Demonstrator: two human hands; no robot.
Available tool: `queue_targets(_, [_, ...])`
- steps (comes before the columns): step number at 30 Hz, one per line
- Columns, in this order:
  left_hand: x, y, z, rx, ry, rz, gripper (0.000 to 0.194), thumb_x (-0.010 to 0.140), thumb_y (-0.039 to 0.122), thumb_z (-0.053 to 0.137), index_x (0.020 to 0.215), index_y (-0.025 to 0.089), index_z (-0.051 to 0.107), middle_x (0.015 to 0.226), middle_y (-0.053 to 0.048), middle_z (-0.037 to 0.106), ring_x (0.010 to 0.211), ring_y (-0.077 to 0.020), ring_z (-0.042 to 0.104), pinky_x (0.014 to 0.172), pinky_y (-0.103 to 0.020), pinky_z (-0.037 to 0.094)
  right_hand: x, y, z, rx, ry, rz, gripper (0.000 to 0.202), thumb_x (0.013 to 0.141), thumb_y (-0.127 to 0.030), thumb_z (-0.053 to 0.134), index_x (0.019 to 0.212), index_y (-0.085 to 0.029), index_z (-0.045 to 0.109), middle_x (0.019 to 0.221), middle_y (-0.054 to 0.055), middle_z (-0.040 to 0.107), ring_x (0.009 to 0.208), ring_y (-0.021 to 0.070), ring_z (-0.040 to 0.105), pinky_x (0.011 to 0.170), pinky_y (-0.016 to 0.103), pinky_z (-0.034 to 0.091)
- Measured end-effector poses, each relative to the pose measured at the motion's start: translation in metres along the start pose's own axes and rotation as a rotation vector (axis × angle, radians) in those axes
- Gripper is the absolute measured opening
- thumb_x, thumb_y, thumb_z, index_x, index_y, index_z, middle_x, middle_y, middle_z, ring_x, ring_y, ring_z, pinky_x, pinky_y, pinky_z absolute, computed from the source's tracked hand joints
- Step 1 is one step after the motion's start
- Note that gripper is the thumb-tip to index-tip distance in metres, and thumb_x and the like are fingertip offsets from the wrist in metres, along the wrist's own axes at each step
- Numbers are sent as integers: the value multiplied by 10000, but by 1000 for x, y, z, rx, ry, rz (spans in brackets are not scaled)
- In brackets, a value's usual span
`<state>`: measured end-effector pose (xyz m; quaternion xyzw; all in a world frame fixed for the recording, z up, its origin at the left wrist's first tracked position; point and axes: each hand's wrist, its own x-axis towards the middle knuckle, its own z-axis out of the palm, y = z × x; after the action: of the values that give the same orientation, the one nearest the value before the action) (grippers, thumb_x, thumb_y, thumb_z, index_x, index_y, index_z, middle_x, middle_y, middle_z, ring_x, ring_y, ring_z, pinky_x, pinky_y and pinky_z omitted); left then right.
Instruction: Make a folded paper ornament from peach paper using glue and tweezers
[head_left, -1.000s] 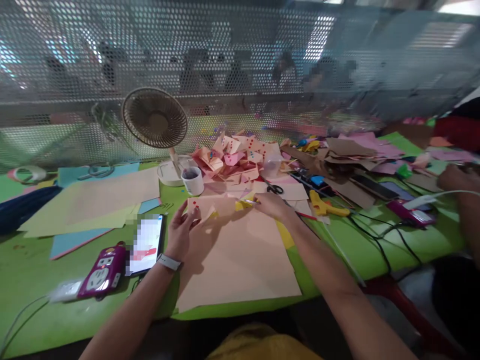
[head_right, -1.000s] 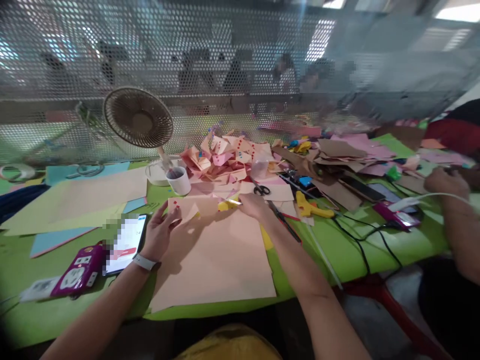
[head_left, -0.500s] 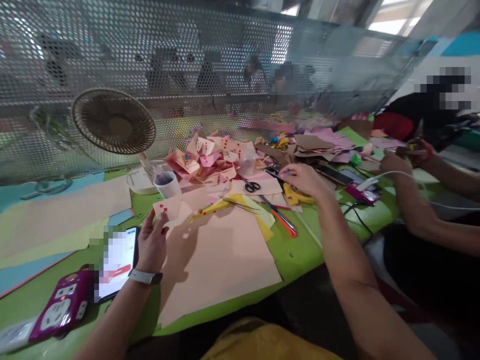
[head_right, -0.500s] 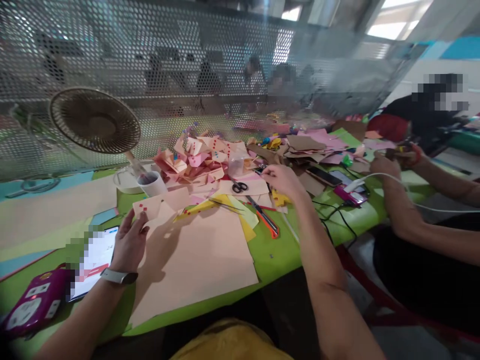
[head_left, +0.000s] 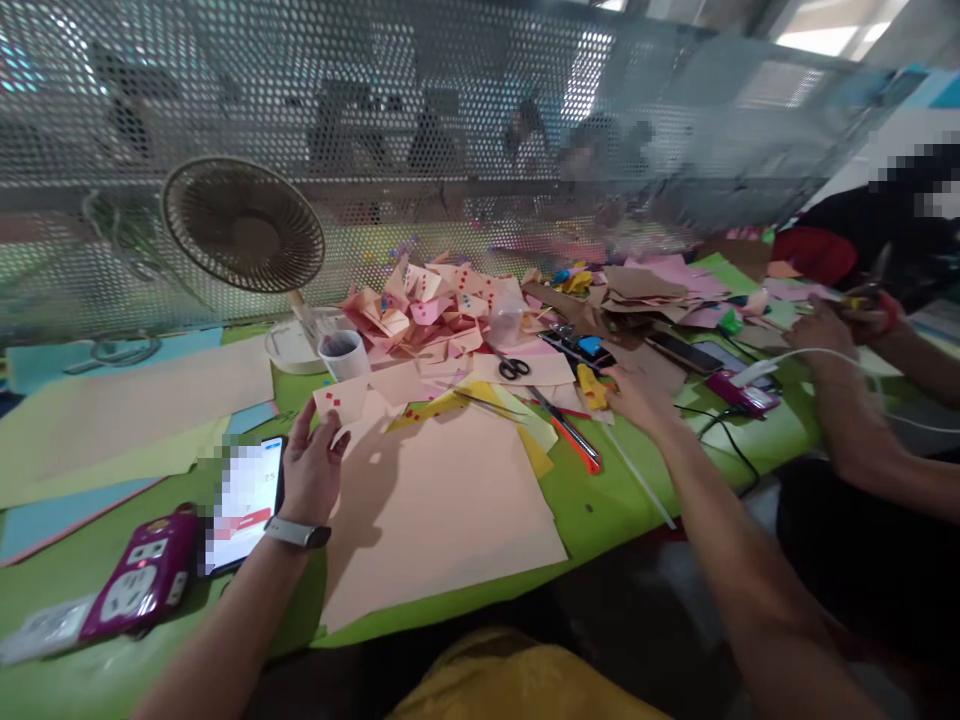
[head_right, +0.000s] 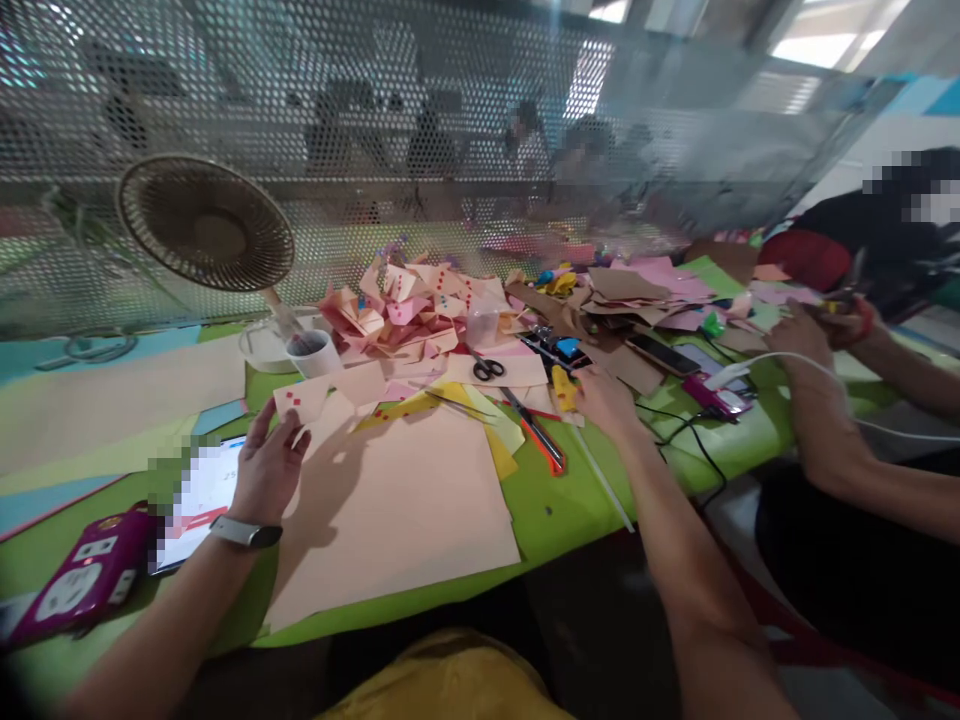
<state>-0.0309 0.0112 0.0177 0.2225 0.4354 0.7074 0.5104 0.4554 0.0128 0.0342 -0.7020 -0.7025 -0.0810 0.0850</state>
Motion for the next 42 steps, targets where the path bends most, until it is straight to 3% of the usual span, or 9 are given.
queue_targets(6, [2, -1, -1, -17, -18, 7, 472, 653, 180, 813, 1089, 296, 672, 855, 37, 684, 727, -75, 633, 696, -201, 496, -1, -44, -9, 187, -78, -58, 233, 898, -283, 503, 1026, -206, 682, 1038, 54, 714, 881, 185, 660, 747, 261, 447])
queue_targets(14, [1, 5, 0, -53, -37, 15, 488, 649, 153, 811, 1100, 279, 672, 808, 39, 690, 718, -74, 655, 741, -209, 533, 53, -107, -15, 160, -139, -64, 249, 917, -276, 480, 972, -177, 702, 1001, 77, 732, 904, 186, 648, 714, 238, 400])
queue_targets(18, [1, 8, 1, -39, -38, 48, 479, 681, 162, 797, 1121, 298, 666, 887, 23, 717, 780, -88, 668, 823, -242, 538, 54, -111, -16, 136, -157, -49, 251, 916, -296, 480, 914, -177, 701, 950, 91, 735, 877, 196, 645, 664, 244, 372])
queue_targets(24, [2, 5, 2, -32, -57, 38, 460, 690, 183, 799, 1107, 325, 669, 993, 23, 721, 842, -100, 669, 835, -266, 535, 17, -86, -24, 123, -235, -21, 234, 899, -339, 519, 872, -196, 701, 891, 65, 735, 812, 189, 646, 613, 243, 350])
queue_targets(27, [3, 4, 2, -29, -41, 29, 468, 684, 188, 803, 1108, 336, 672, 987, 25, 723, 822, -97, 673, 803, -251, 535, 4, -85, -29, 164, -244, -49, 223, 907, -320, 511, 901, -202, 700, 922, 57, 729, 826, 183, 644, 637, 241, 361])
queue_targets(32, [3, 3, 1, -15, -27, 28, 540, 669, 218, 821, 1168, 336, 653, 963, 15, 724, 781, -103, 686, 718, -217, 525, 11, -124, -24, 260, -253, -181, 212, 912, -343, 513, 926, -222, 686, 963, 42, 710, 851, 180, 636, 680, 247, 378])
queue_targets(37, [1, 0, -2, -16, -60, 32, 605, 657, 229, 830, 1216, 322, 619, 863, 39, 709, 741, -96, 684, 809, -275, 534, 34, -175, -6, 141, -302, -268, 235, 864, -338, 573, 1041, -202, 647, 1116, 98, 668, 970, 223, 623, 698, 256, 389])
queue_targets(42, [-3, -3, -3, -53, -101, 13, 602, 665, 222, 823, 1223, 301, 612, 825, 48, 689, 736, -86, 678, 869, -303, 526, 45, -182, 5, 120, -323, -303, 142, 838, -222, 554, 928, -200, 661, 986, 81, 703, 872, 207, 637, 634, 256, 361])
